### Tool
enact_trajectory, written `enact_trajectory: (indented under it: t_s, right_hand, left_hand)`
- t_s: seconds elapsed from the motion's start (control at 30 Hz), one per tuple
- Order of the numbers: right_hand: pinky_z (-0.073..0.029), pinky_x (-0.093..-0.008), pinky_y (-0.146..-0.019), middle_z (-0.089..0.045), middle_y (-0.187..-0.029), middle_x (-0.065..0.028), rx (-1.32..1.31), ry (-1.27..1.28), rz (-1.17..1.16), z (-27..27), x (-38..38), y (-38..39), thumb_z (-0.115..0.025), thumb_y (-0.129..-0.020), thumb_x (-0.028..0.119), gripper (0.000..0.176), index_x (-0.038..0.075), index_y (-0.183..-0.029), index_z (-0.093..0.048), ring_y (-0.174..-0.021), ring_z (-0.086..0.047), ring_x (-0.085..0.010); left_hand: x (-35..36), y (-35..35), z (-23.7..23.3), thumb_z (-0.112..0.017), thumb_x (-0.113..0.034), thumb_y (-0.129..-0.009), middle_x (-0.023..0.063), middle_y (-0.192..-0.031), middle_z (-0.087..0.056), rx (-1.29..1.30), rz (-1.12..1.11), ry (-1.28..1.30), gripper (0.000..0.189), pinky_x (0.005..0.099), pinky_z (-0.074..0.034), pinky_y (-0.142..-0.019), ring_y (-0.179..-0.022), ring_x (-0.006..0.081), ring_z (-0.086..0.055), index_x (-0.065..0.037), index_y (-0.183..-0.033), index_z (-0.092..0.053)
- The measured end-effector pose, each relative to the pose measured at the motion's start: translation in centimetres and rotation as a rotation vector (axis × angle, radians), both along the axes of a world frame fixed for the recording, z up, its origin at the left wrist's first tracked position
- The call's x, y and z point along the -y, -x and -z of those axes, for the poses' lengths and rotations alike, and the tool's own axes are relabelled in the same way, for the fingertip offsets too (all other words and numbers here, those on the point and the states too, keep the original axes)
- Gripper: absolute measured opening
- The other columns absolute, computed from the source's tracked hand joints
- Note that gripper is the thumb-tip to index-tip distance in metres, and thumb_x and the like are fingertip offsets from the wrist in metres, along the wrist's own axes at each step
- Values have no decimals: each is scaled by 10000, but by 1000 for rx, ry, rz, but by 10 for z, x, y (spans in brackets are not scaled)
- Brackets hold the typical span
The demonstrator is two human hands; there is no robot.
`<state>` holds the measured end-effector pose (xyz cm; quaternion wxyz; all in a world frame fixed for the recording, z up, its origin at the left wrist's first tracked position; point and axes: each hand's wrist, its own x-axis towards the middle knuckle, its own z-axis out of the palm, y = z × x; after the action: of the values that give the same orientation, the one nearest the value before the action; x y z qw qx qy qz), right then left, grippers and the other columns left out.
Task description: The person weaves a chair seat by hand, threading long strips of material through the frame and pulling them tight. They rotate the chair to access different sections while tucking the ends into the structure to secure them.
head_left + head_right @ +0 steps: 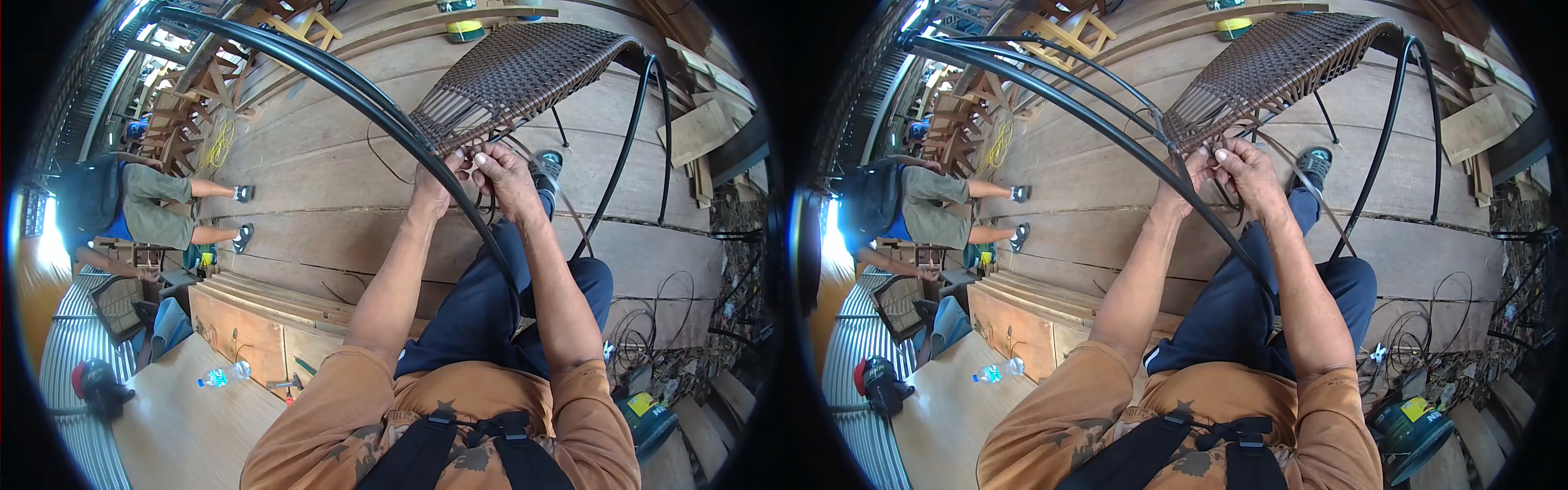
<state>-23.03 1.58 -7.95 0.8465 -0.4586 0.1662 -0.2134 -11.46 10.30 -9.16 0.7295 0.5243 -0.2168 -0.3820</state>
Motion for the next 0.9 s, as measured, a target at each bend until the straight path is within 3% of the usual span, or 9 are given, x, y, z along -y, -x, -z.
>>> enact_trajectory:
  t_s: [0.2, 0.3, 0.43, 0.57, 0.73, 0.9]
  right_hand:
    - [-321, -179, -484, -515, -657, 27, 6, 180, -74, 14, -16, 15, -591, -867, 148, 139, 34, -946, -591, -562, -446, -37]
    - [-310, -184, -464, -515, -668, 33, -179, 284, -88, 14, -11, 29, -593, -866, 144, 144, 34, -959, -592, -511, -425, -43]
    - [-272, -176, -387, -508, -635, 30, -183, -241, -47, -7, -1, 19, -561, -882, 118, 69, 52, -871, -582, -467, -423, -37]
    - [-249, -180, -364, -491, -668, 27, -225, 68, -18, 1, 5, 7, -530, -904, 128, 75, 55, -893, -541, -439, -370, -31]
    - [-240, -203, -379, -420, -610, 37, -243, 39, 49, -9, -1, 5, -477, -940, 242, 218, 55, -846, -540, -441, -308, -48]
    - [-295, -256, -466, -479, -597, 21, -310, 142, 121, -10, -4, 2, -515, -912, 221, 253, 23, -791, -616, -489, -344, -84]
  left_hand:
    - [-5, 0, 2, -588, -140, -835, 33, -795, -600, 76, -26, 1, 156, 220, -434, -519, -679, 106, -567, -43, -958, -596]
    - [-6, -2, 4, -601, -196, -864, 24, -878, -575, 29, -40, -72, 211, 298, -486, -686, -817, 145, -573, -48, -1011, -570]
    - [-8, -2, -1, -571, -138, -866, 33, -921, -588, 0, 60, -5, 181, 302, -477, -728, -843, 156, -580, -59, -1029, -569]
    - [-2, 6, -9, -617, -135, -831, 30, -829, -630, -44, -61, 28, 148, 262, -471, -638, -731, 120, -593, -50, -952, -609]
    - [-3, -1, 3, -579, -139, -859, 44, -973, -608, -25, 10, 37, 207, 311, -465, -745, -870, 154, -586, -69, -1054, -577]
    - [-2, 8, -9, -634, -145, -825, 35, -842, -636, -49, -74, 24, 152, 257, -488, -637, -738, 134, -606, -47, -940, -615]
